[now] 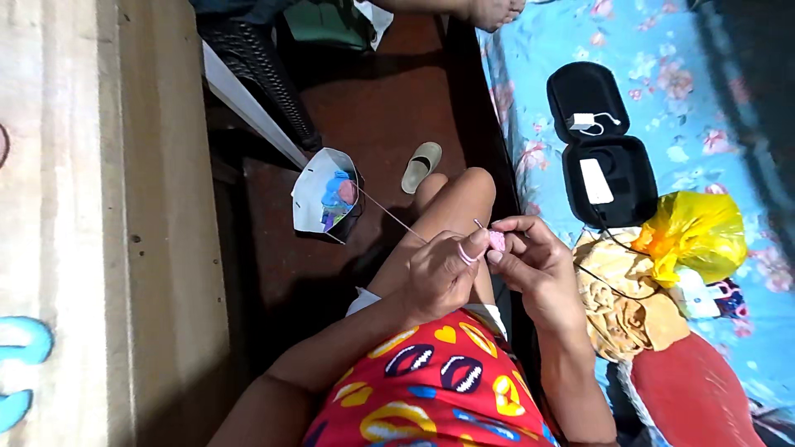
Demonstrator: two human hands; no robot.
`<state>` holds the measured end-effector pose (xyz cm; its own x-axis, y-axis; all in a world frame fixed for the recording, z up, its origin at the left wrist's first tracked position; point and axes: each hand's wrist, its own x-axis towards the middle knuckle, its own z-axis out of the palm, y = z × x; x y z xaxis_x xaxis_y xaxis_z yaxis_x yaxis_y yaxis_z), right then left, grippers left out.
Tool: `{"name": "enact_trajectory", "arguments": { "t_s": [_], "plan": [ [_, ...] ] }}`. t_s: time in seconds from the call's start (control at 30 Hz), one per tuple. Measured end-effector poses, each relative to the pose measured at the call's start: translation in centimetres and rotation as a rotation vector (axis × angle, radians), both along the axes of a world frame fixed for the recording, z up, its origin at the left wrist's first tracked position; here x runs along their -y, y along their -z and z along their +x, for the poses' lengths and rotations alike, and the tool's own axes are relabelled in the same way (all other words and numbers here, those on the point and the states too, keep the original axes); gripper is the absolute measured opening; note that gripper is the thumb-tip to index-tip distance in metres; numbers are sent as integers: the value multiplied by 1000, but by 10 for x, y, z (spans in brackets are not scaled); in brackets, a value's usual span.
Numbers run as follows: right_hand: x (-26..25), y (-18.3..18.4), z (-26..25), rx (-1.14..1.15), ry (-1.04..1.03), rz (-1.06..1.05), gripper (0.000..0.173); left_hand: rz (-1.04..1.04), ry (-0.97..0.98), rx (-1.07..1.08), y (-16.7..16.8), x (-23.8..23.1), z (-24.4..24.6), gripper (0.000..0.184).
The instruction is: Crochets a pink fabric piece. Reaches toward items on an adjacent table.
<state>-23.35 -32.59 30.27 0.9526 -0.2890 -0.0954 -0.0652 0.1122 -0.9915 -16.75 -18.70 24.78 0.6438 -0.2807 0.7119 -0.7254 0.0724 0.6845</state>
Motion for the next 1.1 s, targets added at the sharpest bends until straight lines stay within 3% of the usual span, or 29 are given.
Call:
{"name": "enact_trajectory", "arguments": {
  "t_s": [0.1,0.2,0.27,0.43,0.7,0.83,0.9,1.03,1.1],
  "plan": [
    [-4,8,0,134,37,-99,31,-125,95,-262,-5,1,-3,42],
    [-2,28,-1,415,64,-519,16,-233,300,-808,-27,-6,2,80],
    [4,35,0,497,81,-739,13,-223,393,-981,-35,-14,12,80],
    [14,28,-1,526,53,-962,15,-96,468,-884,-42,-23,24,69],
    [21,26,-2,518,3,-1078,23,-62,507,-961,-50,-31,36,56],
    [26,29,-3,497,-64,-977,26,-138,588,-1150,-48,-33,44,57],
    [27,31,-2,485,-113,-802,26,-142,576,-1150,-43,-31,43,57],
    [17,27,-2,280,-158,-214,30,-6,473,-782,-36,-24,26,59],
    [12,25,-1,179,-157,69,35,-29,418,-716,-36,-19,17,55]
  ]
}}
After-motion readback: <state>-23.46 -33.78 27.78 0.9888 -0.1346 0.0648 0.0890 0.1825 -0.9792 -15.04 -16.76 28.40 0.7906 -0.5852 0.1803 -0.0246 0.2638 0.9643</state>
